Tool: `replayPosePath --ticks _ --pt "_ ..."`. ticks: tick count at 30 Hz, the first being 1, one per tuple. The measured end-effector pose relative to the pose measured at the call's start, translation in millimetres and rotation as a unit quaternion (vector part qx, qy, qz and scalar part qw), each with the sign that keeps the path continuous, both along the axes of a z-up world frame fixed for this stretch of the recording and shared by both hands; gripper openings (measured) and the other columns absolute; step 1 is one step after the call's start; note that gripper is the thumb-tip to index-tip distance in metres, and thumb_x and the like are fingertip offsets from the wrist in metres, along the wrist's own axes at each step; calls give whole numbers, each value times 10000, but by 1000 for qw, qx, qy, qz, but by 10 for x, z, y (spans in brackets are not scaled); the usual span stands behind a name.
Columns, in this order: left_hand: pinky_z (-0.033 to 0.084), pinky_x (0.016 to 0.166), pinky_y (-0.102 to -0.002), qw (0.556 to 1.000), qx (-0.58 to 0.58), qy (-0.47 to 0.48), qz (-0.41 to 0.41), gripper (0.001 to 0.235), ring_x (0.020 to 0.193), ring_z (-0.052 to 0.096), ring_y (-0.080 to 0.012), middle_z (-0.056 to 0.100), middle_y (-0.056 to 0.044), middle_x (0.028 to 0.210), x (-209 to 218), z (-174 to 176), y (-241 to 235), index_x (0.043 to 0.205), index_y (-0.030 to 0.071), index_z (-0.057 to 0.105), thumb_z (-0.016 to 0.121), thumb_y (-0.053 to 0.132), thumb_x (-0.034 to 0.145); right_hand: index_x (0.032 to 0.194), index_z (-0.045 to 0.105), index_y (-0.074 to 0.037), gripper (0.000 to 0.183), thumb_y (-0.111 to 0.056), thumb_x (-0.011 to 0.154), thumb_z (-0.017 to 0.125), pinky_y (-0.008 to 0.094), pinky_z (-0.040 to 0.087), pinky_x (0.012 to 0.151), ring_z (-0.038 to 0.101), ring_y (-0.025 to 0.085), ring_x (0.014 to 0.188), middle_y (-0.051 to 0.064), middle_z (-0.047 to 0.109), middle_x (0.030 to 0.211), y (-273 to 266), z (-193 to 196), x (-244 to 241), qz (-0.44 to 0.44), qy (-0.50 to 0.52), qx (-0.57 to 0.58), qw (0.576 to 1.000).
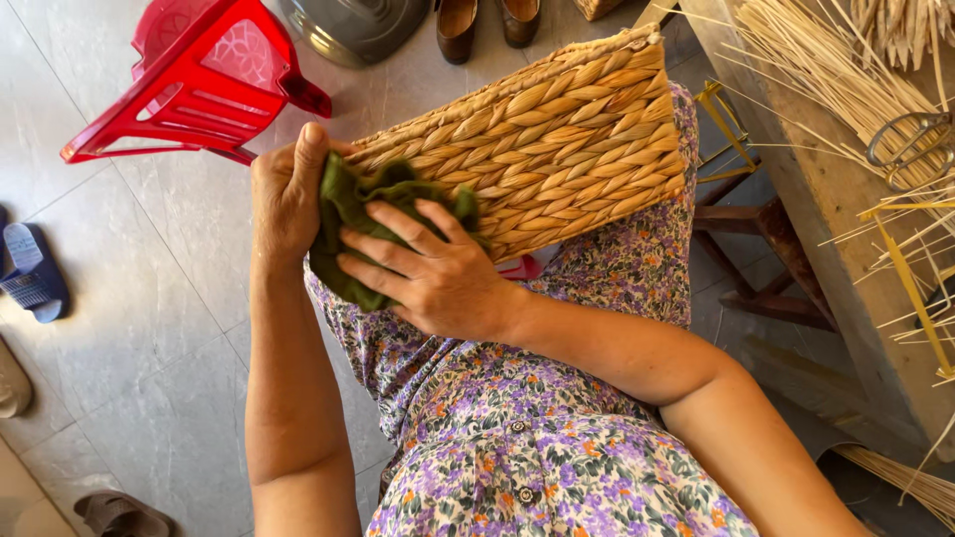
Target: The person wipes the exterior and interior surfaces of a woven basket using a green cloth. They rotate the basket to reach all sides and the inside, then briefly use shears to trim a loose strand before resuming wiping.
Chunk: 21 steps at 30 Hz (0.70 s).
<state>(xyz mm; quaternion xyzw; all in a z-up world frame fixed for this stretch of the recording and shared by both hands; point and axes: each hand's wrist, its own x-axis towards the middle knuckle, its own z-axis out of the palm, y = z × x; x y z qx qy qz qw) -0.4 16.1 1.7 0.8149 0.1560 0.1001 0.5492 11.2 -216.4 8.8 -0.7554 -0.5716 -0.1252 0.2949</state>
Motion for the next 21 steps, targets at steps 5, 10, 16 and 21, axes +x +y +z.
replayPosePath --ticks 5,10,16,21 --pt "511 682 -263 1000 24 -9 3 623 736 603 -63 714 -20 800 -2 34 -18 1001 -15 777 509 539 1100 1348 689 -210 571 -223 830 928 426 361 1143 448 259 1408 -19 562 1481 -243 -43 434 8 -44 35 998" --pt "497 645 -276 999 44 -11 25 593 690 590 -66 706 -21 748 3 40 -58 992 -5 787 529 521 1084 1333 737 -222 524 -76 846 863 421 394 1112 478 267 1416 -31 621 1454 -1244 -41 1028 -192 -127 -61 971" --pt "480 643 -285 998 44 -27 28 574 692 544 -69 676 -38 735 41 3 -65 979 -19 777 570 502 1099 1423 669 -192 512 -60 949 812 465 379 1192 459 285 1462 30 570 1512 -1629 -191 1092 -341 -30 -32 939" --pt "494 624 -284 998 60 -18 23 570 661 574 -63 694 -25 709 80 -8 -43 959 -5 779 557 504 1087 1410 690 -227 504 -163 931 832 501 343 1121 449 299 1425 9 587 1462 -1094 -265 623 -270 -95 -51 957"
